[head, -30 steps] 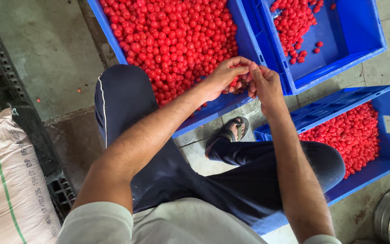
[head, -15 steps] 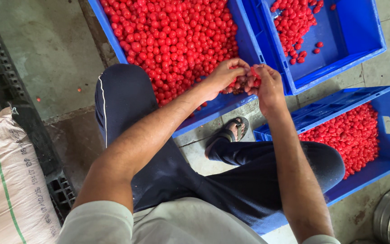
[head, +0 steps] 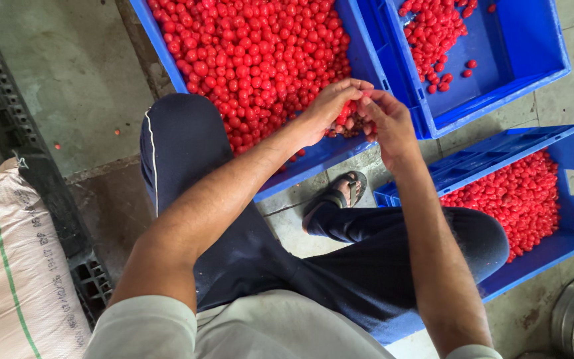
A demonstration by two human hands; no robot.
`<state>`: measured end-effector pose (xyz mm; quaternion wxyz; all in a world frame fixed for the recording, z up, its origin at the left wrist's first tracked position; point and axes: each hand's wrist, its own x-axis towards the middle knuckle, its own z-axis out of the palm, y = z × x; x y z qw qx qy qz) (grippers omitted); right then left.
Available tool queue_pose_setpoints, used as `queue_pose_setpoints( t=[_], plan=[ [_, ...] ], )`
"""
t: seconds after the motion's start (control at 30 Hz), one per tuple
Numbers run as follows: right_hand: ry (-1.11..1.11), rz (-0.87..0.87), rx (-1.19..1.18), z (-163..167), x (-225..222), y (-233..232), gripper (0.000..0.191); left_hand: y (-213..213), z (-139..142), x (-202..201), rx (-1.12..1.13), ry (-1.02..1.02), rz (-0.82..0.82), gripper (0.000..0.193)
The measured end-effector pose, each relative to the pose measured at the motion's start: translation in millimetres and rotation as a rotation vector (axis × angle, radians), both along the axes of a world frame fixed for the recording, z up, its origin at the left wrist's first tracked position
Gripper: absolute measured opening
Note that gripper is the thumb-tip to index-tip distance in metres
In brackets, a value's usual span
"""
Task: The person sits on the floor in front of blue crates filled with red berries and removes stems and debris, placing the discarded pieces in a small pile at the crate edge while keeping the berries in the crate. They occasionally toss handfuls of berries between crates as they work through them.
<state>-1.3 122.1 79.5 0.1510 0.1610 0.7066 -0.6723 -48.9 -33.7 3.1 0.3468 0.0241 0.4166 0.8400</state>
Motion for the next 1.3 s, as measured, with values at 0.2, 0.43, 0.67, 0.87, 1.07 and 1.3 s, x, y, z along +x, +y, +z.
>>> queue_pose_setpoints(
  t=[0.2, 0.43, 0.67, 0.87, 1.07, 1.3],
  plan=[
    [0.079, 0.046, 0.104, 6, -1, -7, 0.016, -3, 7, -1, -0.014, -0.137, 0.02, 0.031],
    [0.06, 0.097, 0.225, 0, -1, -3, 0.027, -2, -2, -2, 0.013, -0.065, -0.003, 0.023],
    [0.073, 0.075, 0.239, -7, -1, 1, 0.033, 4, -11, 3, -0.043, 0.029, 0.016, 0.01],
    [0.048, -0.003, 0.172, -7, 1, -1, 0.034, 7, -7, 5, -0.048, -0.043, 0.006, 0.01],
    [0.044, -0.07, 0.105, -8, 3, -6, 0.041, 5, -5, 8, -0.052, -0.025, -0.005, 0.013],
    [0.039, -0.069, 0.119, -7, 3, -9, 0.044, 5, -5, 7, -0.046, 0.006, -0.01, 0.014]
  ],
)
